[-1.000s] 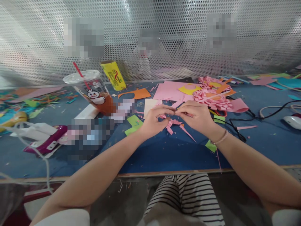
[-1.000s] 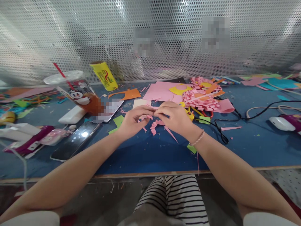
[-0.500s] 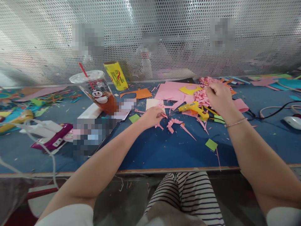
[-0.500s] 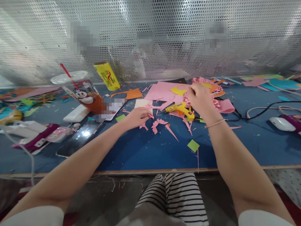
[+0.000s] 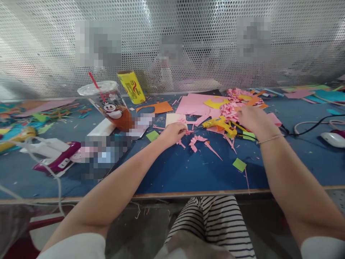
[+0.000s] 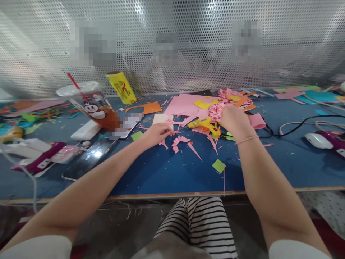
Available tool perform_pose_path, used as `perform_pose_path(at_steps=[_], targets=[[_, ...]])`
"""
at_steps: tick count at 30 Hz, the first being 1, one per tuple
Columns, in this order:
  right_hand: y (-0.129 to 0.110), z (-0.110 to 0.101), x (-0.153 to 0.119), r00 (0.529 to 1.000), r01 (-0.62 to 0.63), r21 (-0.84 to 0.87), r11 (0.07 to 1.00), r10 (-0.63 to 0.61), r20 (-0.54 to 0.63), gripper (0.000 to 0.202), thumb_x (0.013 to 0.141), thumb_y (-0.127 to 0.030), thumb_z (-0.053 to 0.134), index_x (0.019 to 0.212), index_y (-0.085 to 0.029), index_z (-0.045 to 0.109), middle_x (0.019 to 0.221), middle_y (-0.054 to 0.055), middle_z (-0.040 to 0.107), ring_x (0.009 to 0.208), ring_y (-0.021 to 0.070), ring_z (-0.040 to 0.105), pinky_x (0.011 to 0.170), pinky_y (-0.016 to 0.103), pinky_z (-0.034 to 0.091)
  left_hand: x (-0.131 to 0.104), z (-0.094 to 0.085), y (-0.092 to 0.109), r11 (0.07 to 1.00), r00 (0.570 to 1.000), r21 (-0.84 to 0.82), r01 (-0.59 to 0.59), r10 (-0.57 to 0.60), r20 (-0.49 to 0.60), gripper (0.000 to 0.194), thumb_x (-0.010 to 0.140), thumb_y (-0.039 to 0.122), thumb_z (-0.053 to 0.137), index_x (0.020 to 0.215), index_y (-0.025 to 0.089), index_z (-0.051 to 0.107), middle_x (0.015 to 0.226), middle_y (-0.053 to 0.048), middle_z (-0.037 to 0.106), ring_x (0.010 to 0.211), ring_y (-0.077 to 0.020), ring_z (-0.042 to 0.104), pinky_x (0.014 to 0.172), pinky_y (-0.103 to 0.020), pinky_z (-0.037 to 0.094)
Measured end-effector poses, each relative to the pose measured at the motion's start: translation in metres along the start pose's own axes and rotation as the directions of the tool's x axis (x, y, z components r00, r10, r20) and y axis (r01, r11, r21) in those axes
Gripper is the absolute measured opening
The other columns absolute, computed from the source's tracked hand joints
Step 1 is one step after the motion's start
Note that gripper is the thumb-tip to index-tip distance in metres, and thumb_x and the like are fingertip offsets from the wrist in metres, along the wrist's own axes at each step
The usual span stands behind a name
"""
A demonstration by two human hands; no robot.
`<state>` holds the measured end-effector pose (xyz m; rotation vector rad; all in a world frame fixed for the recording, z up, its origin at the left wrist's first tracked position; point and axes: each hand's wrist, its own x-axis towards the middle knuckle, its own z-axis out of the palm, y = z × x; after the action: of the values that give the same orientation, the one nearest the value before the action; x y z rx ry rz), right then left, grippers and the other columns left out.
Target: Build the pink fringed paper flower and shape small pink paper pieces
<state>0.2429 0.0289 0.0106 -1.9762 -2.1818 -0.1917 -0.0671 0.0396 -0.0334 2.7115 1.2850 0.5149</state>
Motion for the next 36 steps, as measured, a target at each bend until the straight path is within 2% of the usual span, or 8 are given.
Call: perform_pose_path(at_steps=[4, 8, 18, 22, 26, 30, 33, 36], targets=[[-0.031, 0.010, -0.004, 0.985, -0.020, -0.039, 0.999, 0.026, 0.169, 0.046, 0.084, -0.046, 0.043, 0.104, -0.009, 0.062, 0.104, 0.019, 0.062, 0.096, 0.0257, 0.057, 0.078, 0.032, 0.039, -0.002, -0.002, 0.000, 0.990, 0.994, 0.092, -0.109, 0.109, 0.006, 0.023, 0.083, 0.021, 0.040, 0.091, 0.016, 0.061, 0.089, -0.007, 0.062, 0.087, -0.0163, 0.054, 0.078, -0.029, 0.040], [-0.040, 0.018, -0.003, 0.968, -0.012, -0.107, 0.994, 0.038, 0.247, 0.047, 0.086, -0.042, 0.034, 0.103, -0.008, 0.062, 0.100, 0.021, 0.063, 0.092, 0.0284, 0.059, 0.074, 0.034, 0.042, -0.005, -0.001, 0.005, 0.982, 0.989, 0.116, -0.150, 0.151, -0.001, 0.022, 0.082, 0.020, 0.041, 0.086, 0.014, 0.061, 0.087, -0.008, 0.061, 0.086, -0.0163, 0.054, 0.079, -0.030, 0.041], [-0.042, 0.028, 0.000, 0.970, 0.171, -0.219, 0.961, -0.125, 0.211, 0.046, 0.086, -0.037, 0.031, 0.100, -0.009, 0.065, 0.096, 0.020, 0.063, 0.092, 0.0305, 0.058, 0.076, 0.038, 0.042, 0.000, -0.001, 0.009, 0.980, 0.986, 0.111, -0.165, 0.162, 0.043, 0.027, 0.086, 0.029, 0.040, 0.079, 0.013, 0.060, 0.079, -0.008, 0.061, 0.077, -0.0143, 0.055, 0.073, -0.027, 0.040], [-0.041, 0.030, -0.001, 0.988, 0.083, -0.216, 0.973, -0.051, 0.148, 0.049, 0.087, -0.039, 0.030, 0.101, -0.005, 0.062, 0.101, 0.023, 0.061, 0.097, 0.0321, 0.055, 0.079, 0.040, 0.041, -0.001, -0.004, 0.009, 0.953, 0.974, 0.207, -0.221, 0.205, 0.099, 0.028, 0.088, 0.025, 0.035, 0.082, 0.012, 0.060, 0.081, -0.010, 0.061, 0.080, -0.0162, 0.055, 0.073, -0.028, 0.039], [-0.040, 0.032, -0.003, 0.996, 0.039, -0.210, 0.977, -0.022, 0.084, 0.042, 0.086, -0.029, 0.033, 0.104, 0.000, 0.057, 0.104, 0.027, 0.057, 0.102, 0.0340, 0.052, 0.082, 0.043, 0.039, -0.002, -0.005, 0.009, 0.945, 0.977, 0.260, -0.201, 0.175, 0.120, 0.027, 0.086, 0.018, 0.033, 0.085, 0.013, 0.059, 0.083, -0.010, 0.060, 0.083, -0.0175, 0.055, 0.073, -0.029, 0.040], [-0.040, 0.029, -0.001, 1.000, -0.004, -0.176, 0.984, 0.003, -0.006, 0.035, 0.086, -0.020, 0.032, 0.104, 0.002, 0.052, 0.098, 0.026, 0.058, 0.097, 0.0321, 0.055, 0.078, 0.038, 0.040, -0.003, -0.005, 0.010, 0.965, 0.980, 0.179, -0.194, 0.182, 0.083, 0.025, 0.086, 0.022, 0.036, 0.086, 0.013, 0.059, 0.085, -0.009, 0.060, 0.084, -0.0161, 0.054, 0.076, -0.028, 0.040], [-0.041, 0.026, 0.001, 0.994, -0.086, -0.102, 0.991, 0.079, -0.069, 0.034, 0.087, -0.022, 0.031, 0.107, 0.001, 0.047, 0.093, 0.024, 0.060, 0.090, 0.0308, 0.059, 0.073, 0.036, 0.042, -0.003, -0.004, 0.009, 0.976, 0.980, 0.103, -0.193, 0.188, 0.057, 0.025, 0.086, 0.030, 0.039, 0.082, 0.014, 0.058, 0.081, -0.007, 0.059, 0.079, -0.0148, 0.054, 0.073, -0.027, 0.040], [-0.043, 0.023, 0.002, 0.990, -0.094, -0.060, 0.994, 0.086, -0.115, 0.036, 0.088, -0.026, 0.030, 0.110, -0.001, 0.043, 0.094, 0.023, 0.060, 0.089, 0.0313, 0.059, 0.072, 0.037, 0.041, -0.003, -0.003, 0.008, 0.983, 0.984, 0.068, -0.172, 0.168, 0.052, 0.025, 0.085, 0.035, 0.042, 0.081, 0.015, 0.057, 0.080, -0.006, 0.059, 0.077, -0.0145, 0.053, 0.071, -0.027, 0.040]])
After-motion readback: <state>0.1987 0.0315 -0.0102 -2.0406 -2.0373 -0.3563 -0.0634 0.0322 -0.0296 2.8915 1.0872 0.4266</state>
